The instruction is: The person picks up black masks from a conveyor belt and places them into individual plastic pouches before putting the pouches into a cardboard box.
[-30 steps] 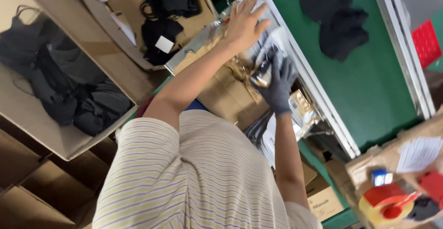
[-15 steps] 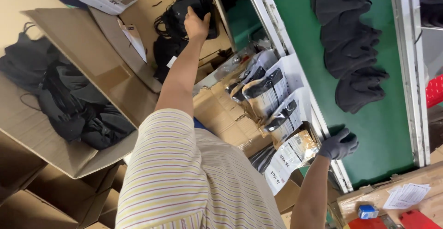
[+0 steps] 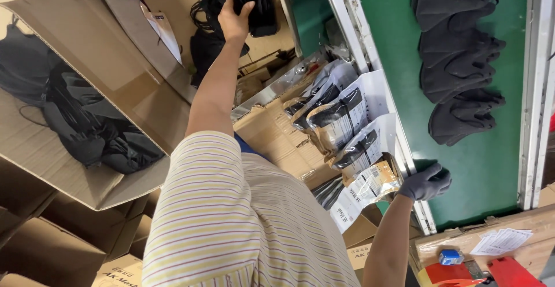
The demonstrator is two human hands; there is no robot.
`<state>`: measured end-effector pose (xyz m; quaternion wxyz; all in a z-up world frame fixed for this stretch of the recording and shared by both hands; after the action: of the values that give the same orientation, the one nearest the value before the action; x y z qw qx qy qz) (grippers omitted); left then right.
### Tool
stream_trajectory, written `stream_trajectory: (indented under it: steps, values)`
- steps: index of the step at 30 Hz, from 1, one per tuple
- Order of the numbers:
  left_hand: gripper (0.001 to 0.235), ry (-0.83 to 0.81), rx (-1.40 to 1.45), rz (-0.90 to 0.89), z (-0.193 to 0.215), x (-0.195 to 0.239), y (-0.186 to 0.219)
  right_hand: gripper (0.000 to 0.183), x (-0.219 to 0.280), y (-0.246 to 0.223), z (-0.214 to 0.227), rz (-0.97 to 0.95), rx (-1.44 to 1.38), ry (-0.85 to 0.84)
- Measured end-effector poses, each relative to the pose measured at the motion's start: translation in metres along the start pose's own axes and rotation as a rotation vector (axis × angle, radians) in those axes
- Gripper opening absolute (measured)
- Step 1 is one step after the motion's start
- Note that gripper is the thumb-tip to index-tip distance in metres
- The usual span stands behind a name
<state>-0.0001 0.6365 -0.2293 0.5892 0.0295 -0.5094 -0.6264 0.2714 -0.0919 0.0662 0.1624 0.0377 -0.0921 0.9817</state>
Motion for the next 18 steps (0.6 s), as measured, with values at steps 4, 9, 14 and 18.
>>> stream_trajectory:
  steps: [4, 9, 14, 18]
  values:
    - [0.077, 0.012, 0.023, -0.003, 0.001, 0.001, 0.003, 0.064, 0.000, 0.000, -0.001, -0.003, -0.006, -0.008]
    - [0.081, 0.018, 0.004, 0.008, 0.001, 0.002, 0.003, 0.064, 0.002, -0.002, 0.001, -0.004, -0.031, -0.005]
    - [0.081, 0.026, 0.021, -0.025, 0.001, 0.002, 0.004, 0.065, 0.000, 0.005, 0.003, -0.074, -0.023, 0.014]
    - [0.070, -0.227, 0.066, 0.385, 0.025, 0.045, 0.139, 0.064, 0.000, 0.010, 0.002, -0.099, -0.019, 0.022]
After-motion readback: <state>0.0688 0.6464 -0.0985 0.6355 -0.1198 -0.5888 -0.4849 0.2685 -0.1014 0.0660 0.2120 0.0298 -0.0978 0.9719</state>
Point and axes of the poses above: each hand's wrist, its own x-axis away from the middle knuckle, its own z-axis out of the back of the hand, y = z × x, the point moved 9 cm from there along -x, towards the middle knuckle, and after that the axes turned 9 degrees about -y, right-handed, at the moved point
